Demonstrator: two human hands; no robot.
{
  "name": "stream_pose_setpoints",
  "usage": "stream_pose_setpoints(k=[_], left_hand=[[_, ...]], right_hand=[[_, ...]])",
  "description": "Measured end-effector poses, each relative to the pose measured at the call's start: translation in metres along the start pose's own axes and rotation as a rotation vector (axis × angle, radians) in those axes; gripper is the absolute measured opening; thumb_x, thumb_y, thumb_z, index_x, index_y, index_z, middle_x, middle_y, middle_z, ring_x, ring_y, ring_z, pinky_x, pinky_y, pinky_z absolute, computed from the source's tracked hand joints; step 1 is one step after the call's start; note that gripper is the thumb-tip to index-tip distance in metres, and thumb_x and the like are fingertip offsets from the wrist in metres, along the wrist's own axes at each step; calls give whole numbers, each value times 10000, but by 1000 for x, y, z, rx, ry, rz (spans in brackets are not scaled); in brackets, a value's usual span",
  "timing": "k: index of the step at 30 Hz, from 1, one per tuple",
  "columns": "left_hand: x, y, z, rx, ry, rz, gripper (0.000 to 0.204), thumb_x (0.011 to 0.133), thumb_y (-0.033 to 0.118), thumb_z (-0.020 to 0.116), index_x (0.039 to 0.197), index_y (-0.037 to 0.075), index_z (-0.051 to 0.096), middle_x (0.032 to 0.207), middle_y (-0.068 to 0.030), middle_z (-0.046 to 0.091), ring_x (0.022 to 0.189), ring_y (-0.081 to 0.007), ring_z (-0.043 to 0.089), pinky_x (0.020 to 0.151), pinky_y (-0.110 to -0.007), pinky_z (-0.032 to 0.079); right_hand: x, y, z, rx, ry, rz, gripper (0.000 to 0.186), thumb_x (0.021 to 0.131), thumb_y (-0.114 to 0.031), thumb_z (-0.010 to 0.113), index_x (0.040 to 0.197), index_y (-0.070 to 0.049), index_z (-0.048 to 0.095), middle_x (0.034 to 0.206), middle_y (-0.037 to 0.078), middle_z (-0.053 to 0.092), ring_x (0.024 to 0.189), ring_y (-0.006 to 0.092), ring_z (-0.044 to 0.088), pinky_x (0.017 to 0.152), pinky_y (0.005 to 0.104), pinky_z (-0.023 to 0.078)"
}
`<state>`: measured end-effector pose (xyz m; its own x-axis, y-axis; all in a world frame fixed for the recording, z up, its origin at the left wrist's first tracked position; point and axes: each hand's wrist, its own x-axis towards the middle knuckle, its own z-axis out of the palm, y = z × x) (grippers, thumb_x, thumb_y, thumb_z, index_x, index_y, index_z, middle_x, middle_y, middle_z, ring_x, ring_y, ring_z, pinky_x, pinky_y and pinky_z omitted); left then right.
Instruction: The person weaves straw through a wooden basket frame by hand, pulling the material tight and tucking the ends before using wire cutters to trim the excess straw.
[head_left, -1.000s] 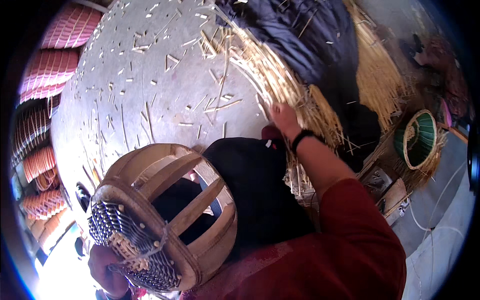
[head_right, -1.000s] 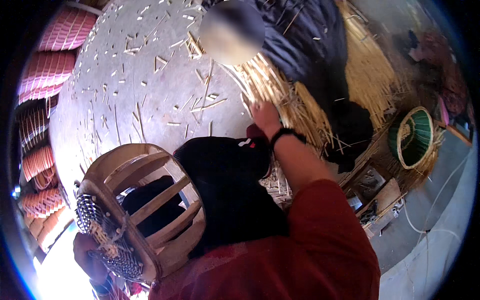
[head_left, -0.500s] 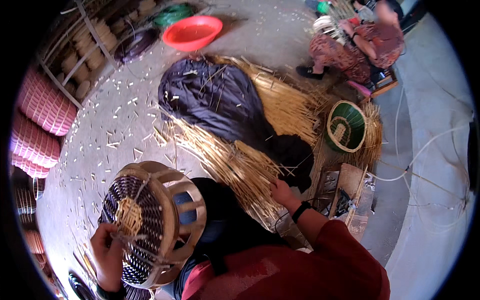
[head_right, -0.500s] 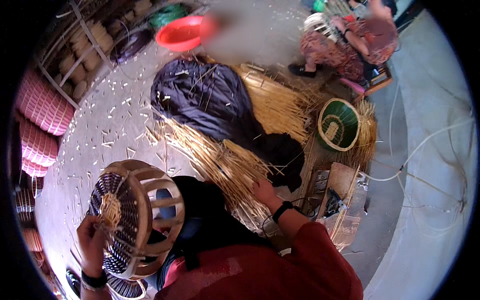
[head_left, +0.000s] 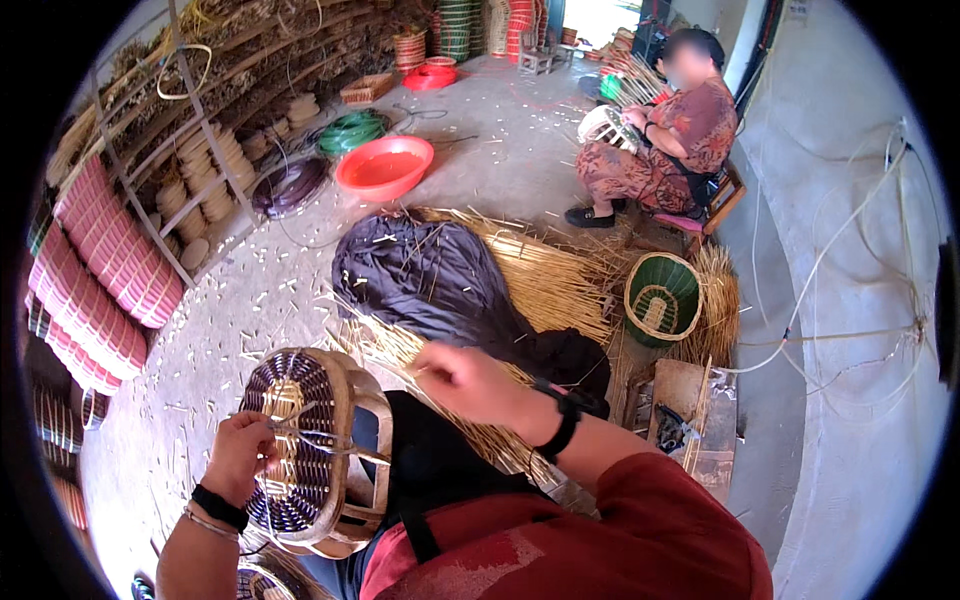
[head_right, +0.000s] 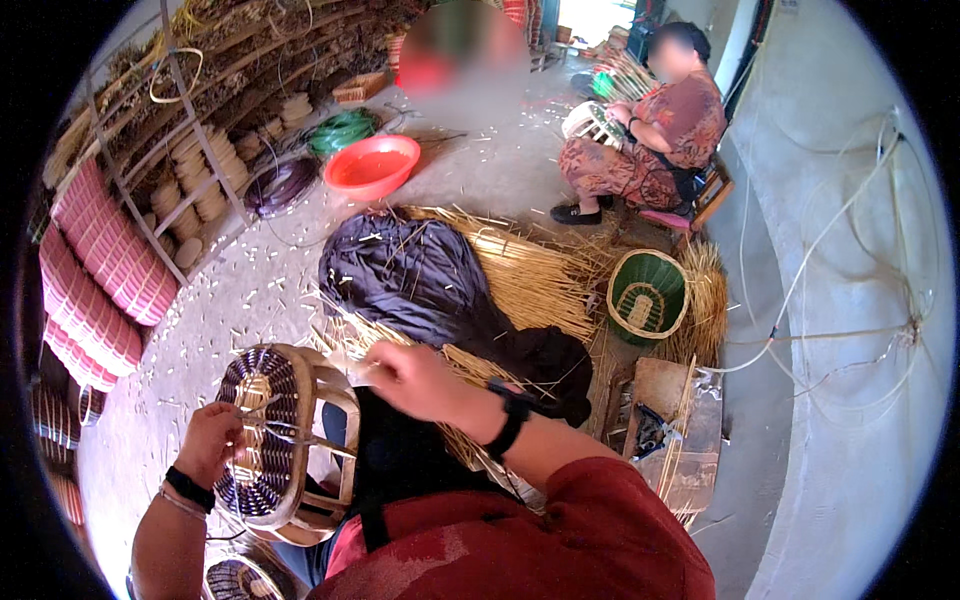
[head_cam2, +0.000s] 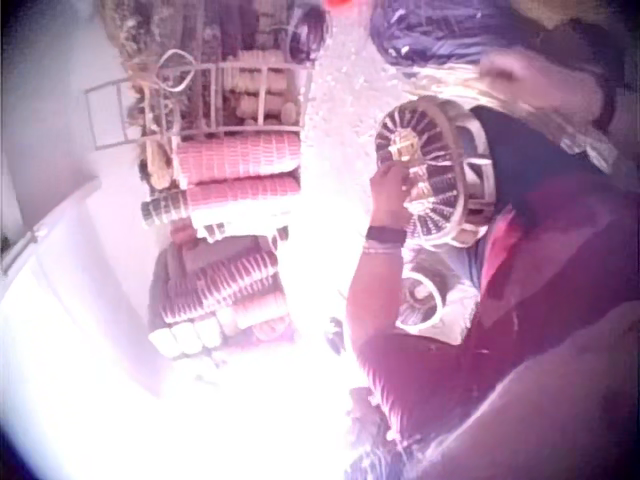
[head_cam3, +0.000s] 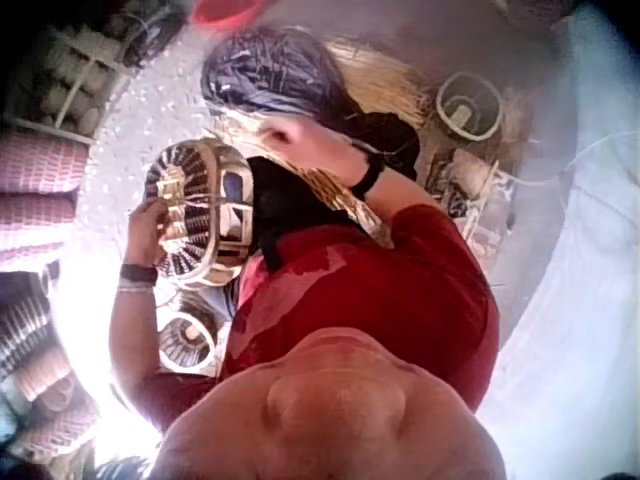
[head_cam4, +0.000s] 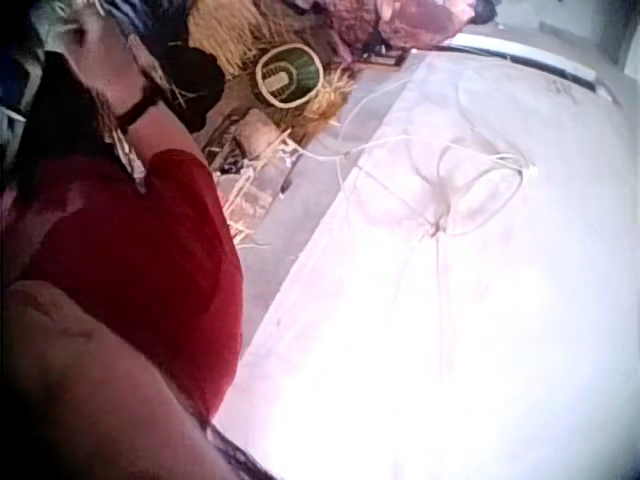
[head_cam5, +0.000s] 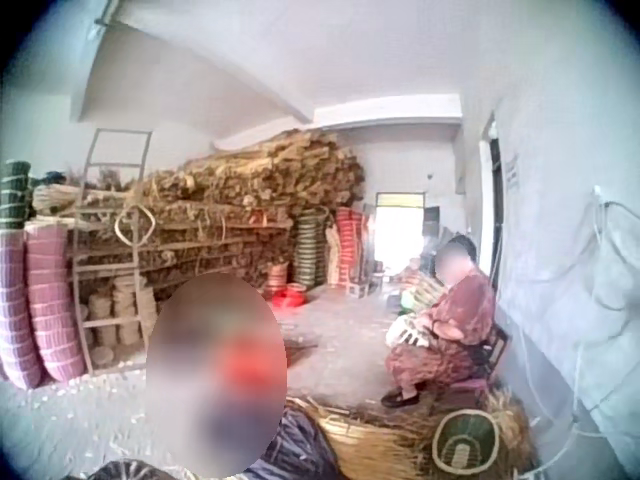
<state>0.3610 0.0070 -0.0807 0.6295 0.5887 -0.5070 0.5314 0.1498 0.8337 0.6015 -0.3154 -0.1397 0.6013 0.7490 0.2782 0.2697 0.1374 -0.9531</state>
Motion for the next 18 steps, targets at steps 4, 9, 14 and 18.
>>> stream_pose_setpoints(k=[4, 9, 14, 18], left_hand=[[-8, 8, 10, -57, 26, -14, 142, 909, -9, 601, 1032, 34, 656, 810, -37, 634, 669, -140, 635, 560, -294, 570], [3, 1, 4, -104, 6, 30, 148, 925, -14, 610, 1057, 33, 661, 862, -42, 650, 726, -149, 656, 595, -307, 596], [9, -3, 3, -51, 37, -11, 138, 940, 18, 651, 1073, 48, 670, 894, -35, 648, 772, -158, 664, 658, -339, 629], [4, 5, -5, 28, -51, -87, 132, 951, 62, 674, 1082, 47, 676, 911, -38, 667, 797, -167, 676, 709, -360, 642]], right_hand=[[23, -44, 66, -362, -110, -453, 158, 924, -127, 735, 1055, -60, 678, 995, 98, 627, 886, 299, 679, 747, 429, 559], [39, -39, 123, -613, -163, -553, 128, 861, -102, 715, 963, -45, 661, 1005, 125, 625, 964, 339, 686, 814, 474, 564], [48, -31, 139, -741, -253, -431, 153, 836, -70, 674, 967, -27, 741, 1102, 164, 692, 1001, 356, 734, 808, 495, 604], [54, -18, 151, -756, -314, -371, 143, 838, -54, 689, 968, -12, 731, 1073, 176, 691, 978, 365, 741, 805, 486, 602]])
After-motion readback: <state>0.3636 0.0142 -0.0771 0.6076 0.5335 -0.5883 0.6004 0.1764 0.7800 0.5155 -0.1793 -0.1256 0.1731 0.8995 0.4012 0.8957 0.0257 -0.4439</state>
